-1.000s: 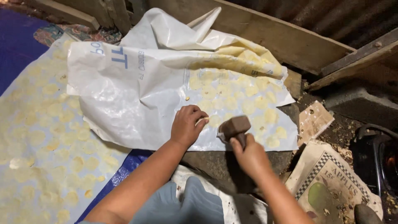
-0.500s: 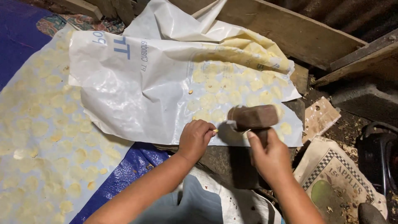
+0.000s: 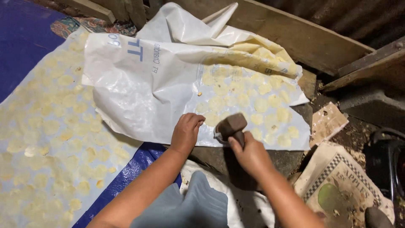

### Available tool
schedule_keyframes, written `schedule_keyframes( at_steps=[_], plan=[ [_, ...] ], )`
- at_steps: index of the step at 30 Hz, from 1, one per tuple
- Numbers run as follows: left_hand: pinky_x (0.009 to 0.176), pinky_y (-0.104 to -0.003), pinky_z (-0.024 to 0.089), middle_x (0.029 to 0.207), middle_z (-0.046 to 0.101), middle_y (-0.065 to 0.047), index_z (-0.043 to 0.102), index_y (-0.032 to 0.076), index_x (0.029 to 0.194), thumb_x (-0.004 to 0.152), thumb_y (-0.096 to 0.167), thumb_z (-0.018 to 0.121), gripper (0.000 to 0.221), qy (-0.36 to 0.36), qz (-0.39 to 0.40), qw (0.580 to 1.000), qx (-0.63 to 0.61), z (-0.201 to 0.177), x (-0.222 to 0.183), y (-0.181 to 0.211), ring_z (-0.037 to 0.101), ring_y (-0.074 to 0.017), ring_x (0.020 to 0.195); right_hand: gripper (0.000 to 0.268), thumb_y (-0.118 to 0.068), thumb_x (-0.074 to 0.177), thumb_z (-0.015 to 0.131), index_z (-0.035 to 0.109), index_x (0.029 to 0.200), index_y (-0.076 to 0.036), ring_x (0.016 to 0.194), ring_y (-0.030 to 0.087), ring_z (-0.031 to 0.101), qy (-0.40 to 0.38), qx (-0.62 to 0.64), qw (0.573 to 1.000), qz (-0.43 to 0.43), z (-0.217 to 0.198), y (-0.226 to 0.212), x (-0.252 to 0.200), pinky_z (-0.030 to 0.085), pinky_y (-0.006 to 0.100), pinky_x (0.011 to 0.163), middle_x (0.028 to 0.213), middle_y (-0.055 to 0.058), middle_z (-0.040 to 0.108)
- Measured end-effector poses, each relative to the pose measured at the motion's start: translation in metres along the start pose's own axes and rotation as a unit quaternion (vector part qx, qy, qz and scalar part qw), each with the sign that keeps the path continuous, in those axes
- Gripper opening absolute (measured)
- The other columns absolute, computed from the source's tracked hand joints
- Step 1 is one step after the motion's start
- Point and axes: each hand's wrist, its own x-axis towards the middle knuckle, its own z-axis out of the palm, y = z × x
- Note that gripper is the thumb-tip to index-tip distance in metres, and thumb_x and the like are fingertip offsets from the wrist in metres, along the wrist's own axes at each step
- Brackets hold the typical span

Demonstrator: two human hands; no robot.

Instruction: Cracking seeds with a mallet on a stone and extracting the kernels.

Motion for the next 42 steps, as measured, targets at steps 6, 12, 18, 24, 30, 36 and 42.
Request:
schedule_keyframes(
  at_steps=[6, 12, 18, 24, 30, 36, 42],
  plan=[
    [0.085, -0.039, 0.054, 0.098, 0.063, -0.006, 0.069, 0.013, 0.107, 0.097, 0.014, 0.069, 0.009, -0.009, 0.006, 1.0, 0.028, -0.003, 0.005, 0.007, 0.066, -0.0287, 0.094, 0.054, -0.038, 0.093, 0.06, 0.054, 0.129, 0.002, 0.09, 0.055, 0.07, 0.136, 0.039, 0.989, -0.038, -0.026, -0.017, -0.036, 0.056, 0.063, 0.07, 0.091, 0.037, 0.07],
    [0.086, -0.039, 0.056, 0.1, 0.067, -0.01, 0.07, 0.01, 0.11, 0.096, 0.002, 0.062, 0.018, -0.024, 0.018, 0.999, 0.036, -0.007, 0.002, 0.016, 0.068, -0.0319, 0.095, 0.056, -0.052, 0.093, 0.06, 0.06, 0.117, -0.001, 0.096, 0.055, 0.069, 0.048, 0.049, 0.998, -0.002, 0.017, 0.0, -0.006, 0.055, 0.062, 0.079, 0.089, 0.034, 0.072],
    [0.09, -0.046, 0.055, 0.102, 0.067, -0.016, 0.057, 0.006, 0.132, 0.094, 0.0, 0.06, 0.038, -0.088, 0.012, 0.993, -0.075, 0.02, -0.009, 0.044, 0.066, -0.0373, 0.098, 0.035, -0.037, 0.09, 0.073, 0.06, 0.09, -0.005, 0.077, 0.051, 0.069, 0.255, 0.142, 0.952, -0.09, -0.061, -0.03, -0.062, 0.049, 0.058, 0.064, 0.068, 0.029, 0.065],
    [0.087, -0.046, 0.052, 0.1, 0.068, -0.009, 0.05, 0.011, 0.135, 0.095, 0.016, 0.066, 0.044, -0.13, 0.037, 0.989, -0.064, 0.028, -0.009, 0.034, 0.063, -0.0339, 0.095, 0.028, -0.018, 0.091, 0.047, 0.058, 0.066, -0.014, 0.032, 0.009, 0.048, 0.293, 0.326, 0.853, -0.283, -0.058, -0.016, -0.093, 0.045, 0.02, 0.038, 0.051, -0.006, 0.056],
    [0.126, -0.056, 0.015, 0.167, 0.03, -0.013, 0.041, 0.008, 0.154, 0.095, 0.03, 0.063, 0.067, -0.065, 0.043, 0.977, 0.197, -0.002, 0.026, -0.001, 0.022, -0.0341, 0.157, 0.054, -0.035, 0.091, 0.063, 0.049, 0.131, -0.001, 0.071, 0.047, 0.072, 0.122, -0.027, 0.991, -0.046, 0.058, 0.025, -0.011, 0.056, 0.054, 0.06, 0.088, 0.025, 0.074],
    [0.126, -0.056, 0.011, 0.167, 0.023, -0.028, 0.029, 0.0, 0.16, 0.108, 0.037, 0.041, 0.065, -0.174, -0.02, 0.966, 0.193, -0.013, 0.033, 0.006, 0.02, -0.0401, 0.157, 0.051, -0.058, 0.091, 0.06, 0.063, 0.107, -0.01, 0.099, 0.048, 0.071, 0.032, 0.004, 0.999, 0.008, -0.028, -0.015, -0.023, 0.057, 0.054, 0.076, 0.091, 0.026, 0.074],
    [0.129, -0.05, 0.005, 0.169, 0.014, -0.029, 0.018, -0.003, 0.162, 0.108, 0.044, 0.039, 0.074, -0.17, -0.035, 0.962, 0.209, 0.005, 0.028, -0.009, 0.011, -0.0397, 0.158, 0.048, -0.037, 0.095, 0.06, 0.054, 0.129, -0.003, 0.089, 0.046, 0.074, 0.11, 0.038, 0.993, -0.006, 0.02, 0.006, -0.011, 0.061, 0.053, 0.07, 0.09, 0.029, 0.073]
  ],
)
